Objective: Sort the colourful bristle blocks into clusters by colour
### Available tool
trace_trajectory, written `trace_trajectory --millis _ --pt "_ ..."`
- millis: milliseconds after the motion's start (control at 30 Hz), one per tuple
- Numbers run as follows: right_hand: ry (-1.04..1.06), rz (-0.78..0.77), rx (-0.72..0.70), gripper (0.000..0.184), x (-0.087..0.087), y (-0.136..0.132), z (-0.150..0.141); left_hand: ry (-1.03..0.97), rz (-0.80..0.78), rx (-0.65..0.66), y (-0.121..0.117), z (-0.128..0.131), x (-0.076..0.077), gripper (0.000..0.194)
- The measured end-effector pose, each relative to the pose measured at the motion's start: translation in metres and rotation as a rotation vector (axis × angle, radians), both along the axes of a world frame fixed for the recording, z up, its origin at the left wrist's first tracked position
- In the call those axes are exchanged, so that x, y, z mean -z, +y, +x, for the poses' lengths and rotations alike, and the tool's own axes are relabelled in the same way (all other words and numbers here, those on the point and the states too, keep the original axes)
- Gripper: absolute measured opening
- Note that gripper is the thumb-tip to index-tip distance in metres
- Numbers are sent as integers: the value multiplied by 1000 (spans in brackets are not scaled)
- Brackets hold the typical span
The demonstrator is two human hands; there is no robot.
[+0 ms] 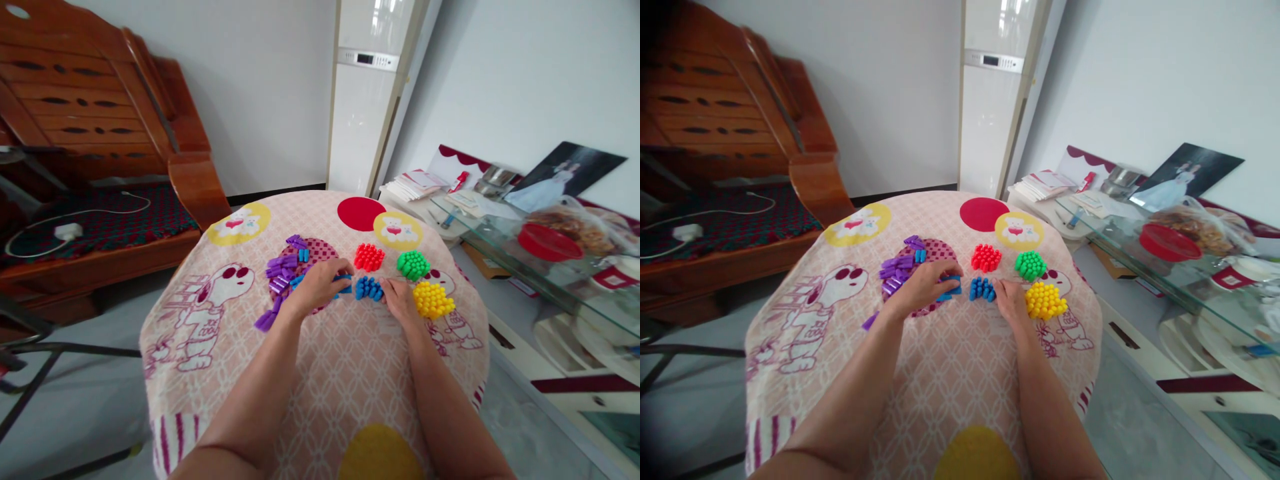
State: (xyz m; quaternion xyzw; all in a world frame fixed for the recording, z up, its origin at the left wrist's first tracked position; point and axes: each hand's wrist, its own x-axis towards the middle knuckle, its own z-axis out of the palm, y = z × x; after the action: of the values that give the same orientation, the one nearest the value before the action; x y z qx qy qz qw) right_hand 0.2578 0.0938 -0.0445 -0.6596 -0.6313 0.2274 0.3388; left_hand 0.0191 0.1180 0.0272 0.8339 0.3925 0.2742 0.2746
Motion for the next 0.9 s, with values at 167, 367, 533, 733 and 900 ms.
trace_trajectory --millis 167,367,533,733,900 --pt "-15 2 -8 49 0 1 0 96 77 86 -13 44 20 22" --pt "-65 23 -8 48 -1 2 -1 168 160 92 -22 66 42 24" --pt "-89 38 -16 49 -2 2 -1 183 206 98 -23 65 39 23" --pt "-43 39 -14 49 -1 1 -1 231 184 -15 -23 55 33 42" --pt "-9 39 -15 52 2 2 0 217 242 -72 -21 58 44 93"
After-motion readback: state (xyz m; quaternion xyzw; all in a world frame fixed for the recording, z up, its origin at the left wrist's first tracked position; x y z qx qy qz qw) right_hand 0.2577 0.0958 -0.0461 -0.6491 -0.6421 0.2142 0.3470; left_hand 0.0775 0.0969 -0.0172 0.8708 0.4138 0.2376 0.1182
